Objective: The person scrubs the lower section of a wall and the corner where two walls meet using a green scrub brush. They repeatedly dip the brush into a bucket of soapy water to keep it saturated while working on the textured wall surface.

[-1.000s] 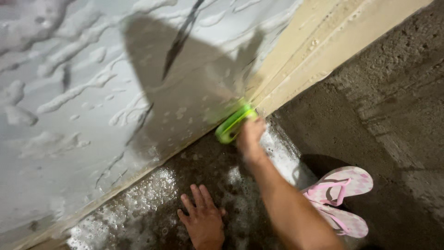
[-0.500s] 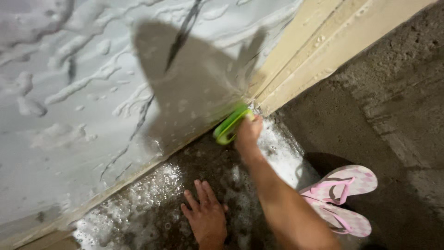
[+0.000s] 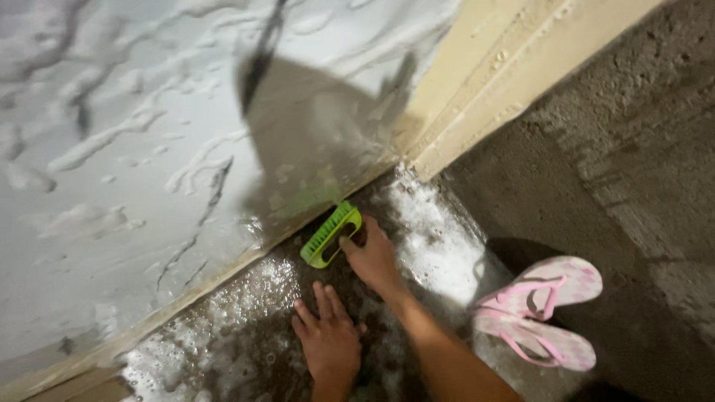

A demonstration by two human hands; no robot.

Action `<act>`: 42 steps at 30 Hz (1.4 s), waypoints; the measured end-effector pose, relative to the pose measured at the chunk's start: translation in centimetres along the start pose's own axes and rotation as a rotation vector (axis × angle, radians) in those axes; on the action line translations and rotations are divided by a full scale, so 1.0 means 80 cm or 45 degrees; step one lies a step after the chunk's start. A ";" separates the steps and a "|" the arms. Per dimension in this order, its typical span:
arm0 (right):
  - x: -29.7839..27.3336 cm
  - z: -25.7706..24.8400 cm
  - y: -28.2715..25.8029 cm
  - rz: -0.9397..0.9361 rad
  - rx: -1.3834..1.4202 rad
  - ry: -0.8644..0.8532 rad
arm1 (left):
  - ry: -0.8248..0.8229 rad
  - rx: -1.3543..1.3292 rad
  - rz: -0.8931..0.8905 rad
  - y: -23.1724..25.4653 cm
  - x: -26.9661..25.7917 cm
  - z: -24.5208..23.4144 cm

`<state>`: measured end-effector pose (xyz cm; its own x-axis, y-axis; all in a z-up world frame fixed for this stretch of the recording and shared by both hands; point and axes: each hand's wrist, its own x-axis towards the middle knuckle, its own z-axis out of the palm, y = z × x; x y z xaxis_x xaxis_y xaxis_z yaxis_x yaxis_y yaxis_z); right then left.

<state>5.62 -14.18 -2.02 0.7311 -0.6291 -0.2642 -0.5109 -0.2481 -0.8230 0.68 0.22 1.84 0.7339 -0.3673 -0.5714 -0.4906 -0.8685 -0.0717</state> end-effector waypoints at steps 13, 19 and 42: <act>-0.027 -0.062 0.015 0.098 -0.934 -0.623 | -0.168 0.560 0.301 -0.139 0.065 -0.009; -0.079 -0.075 -0.031 0.578 -0.480 -0.515 | -0.361 0.217 0.225 -0.143 0.050 -0.044; -0.185 -0.154 0.007 0.439 -0.255 -0.292 | -0.167 0.069 0.326 -0.067 0.010 -0.161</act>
<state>-11.06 -14.08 7.67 0.5729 -0.5259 -0.6287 -0.8026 -0.2045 -0.5603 9.99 0.29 12.31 0.5176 -0.5227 -0.6774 -0.6790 -0.7327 0.0465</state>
